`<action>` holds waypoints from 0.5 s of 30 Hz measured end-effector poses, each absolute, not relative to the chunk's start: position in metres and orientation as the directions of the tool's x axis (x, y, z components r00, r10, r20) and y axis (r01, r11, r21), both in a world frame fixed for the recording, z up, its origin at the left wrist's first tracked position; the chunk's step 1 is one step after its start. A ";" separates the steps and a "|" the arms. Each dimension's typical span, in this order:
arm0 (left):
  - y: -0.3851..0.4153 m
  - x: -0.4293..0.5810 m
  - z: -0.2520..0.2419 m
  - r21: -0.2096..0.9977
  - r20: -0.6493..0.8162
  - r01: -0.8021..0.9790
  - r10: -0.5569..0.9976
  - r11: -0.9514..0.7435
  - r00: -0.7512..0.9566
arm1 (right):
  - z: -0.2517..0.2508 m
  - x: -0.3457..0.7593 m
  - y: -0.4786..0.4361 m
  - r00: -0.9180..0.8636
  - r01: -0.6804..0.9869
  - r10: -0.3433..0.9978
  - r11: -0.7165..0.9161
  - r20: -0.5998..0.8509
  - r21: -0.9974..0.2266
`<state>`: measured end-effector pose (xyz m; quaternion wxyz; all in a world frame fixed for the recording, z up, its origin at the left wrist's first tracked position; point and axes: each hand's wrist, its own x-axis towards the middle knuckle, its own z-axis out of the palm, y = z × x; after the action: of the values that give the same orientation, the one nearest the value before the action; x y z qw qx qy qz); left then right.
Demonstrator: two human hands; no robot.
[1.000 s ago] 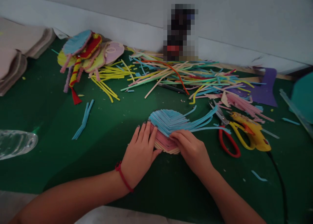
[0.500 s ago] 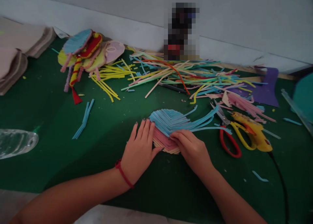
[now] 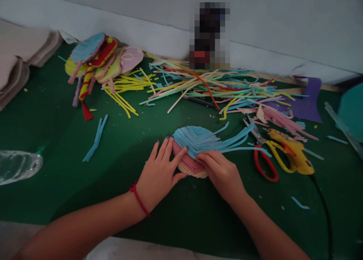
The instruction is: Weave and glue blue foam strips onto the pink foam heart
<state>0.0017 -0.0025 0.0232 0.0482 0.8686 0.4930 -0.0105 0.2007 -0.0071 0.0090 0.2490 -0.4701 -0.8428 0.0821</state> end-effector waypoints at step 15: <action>0.002 -0.004 0.028 0.058 -0.080 0.845 0.842 -0.531 0.534 | 0.015 0.204 -0.008 -0.297 0.805 0.828 0.485 0.475 -0.342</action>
<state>-0.0039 0.0020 0.0284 0.0447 0.8747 0.4821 -0.0209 0.2038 -0.0077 0.0154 0.3070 -0.5071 -0.8051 0.0187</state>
